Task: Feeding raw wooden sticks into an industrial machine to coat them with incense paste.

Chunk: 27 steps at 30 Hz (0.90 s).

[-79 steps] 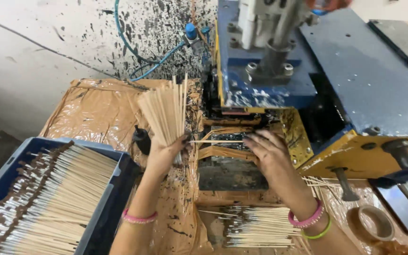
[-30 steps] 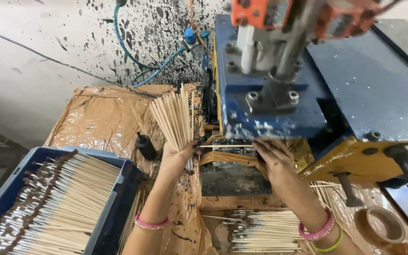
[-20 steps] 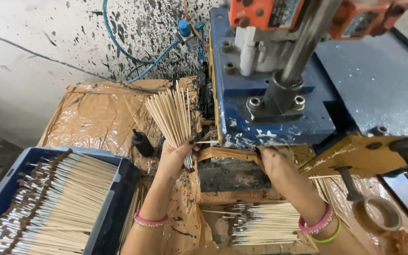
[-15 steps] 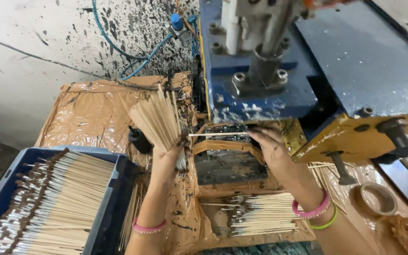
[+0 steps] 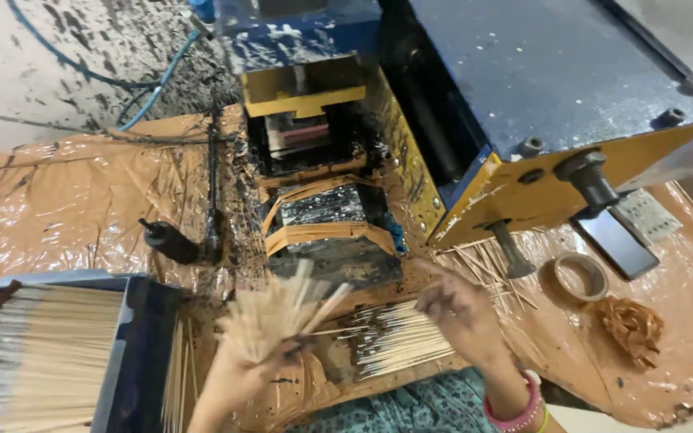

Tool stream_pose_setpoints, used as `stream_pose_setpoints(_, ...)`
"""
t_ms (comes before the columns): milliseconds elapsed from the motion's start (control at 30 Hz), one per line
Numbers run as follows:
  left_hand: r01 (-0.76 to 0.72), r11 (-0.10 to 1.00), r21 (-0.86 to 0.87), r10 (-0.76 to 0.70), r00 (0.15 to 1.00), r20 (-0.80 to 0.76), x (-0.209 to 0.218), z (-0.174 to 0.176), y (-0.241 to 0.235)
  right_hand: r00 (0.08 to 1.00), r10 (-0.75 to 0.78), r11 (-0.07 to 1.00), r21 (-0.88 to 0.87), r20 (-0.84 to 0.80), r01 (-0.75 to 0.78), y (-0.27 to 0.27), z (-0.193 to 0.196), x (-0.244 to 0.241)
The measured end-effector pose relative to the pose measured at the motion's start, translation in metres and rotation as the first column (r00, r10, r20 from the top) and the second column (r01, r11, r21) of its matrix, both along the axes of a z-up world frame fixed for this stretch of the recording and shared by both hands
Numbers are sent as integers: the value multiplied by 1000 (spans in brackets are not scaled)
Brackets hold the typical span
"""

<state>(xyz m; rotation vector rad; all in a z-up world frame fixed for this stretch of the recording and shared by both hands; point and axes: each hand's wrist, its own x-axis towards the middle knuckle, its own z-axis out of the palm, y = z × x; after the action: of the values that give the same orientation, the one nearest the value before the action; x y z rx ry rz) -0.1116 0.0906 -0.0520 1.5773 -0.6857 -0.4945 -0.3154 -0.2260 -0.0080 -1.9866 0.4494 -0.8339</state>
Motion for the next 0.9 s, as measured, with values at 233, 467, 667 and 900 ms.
stream_pose_setpoints(233,152,963,-222,-139,988,71,40,84,-19,802,559,757,267,211,-597,2,40,68)
stream_pose_setpoints(467,-193,918,-346,147,977,-153,114,76,-61,967,242,496,-846,-81,-195,10,101,132)
stream_pose_setpoints(667,-145,921,-361,31,952,-305,107,73,-91,831,-55,918,-355,-554,-176,-50,-17,119)
stream_pose_setpoints(900,-145,929,-341,25,943,-332,101,80,-88,994,98,822,-559,-52,-110,-49,-3,138)
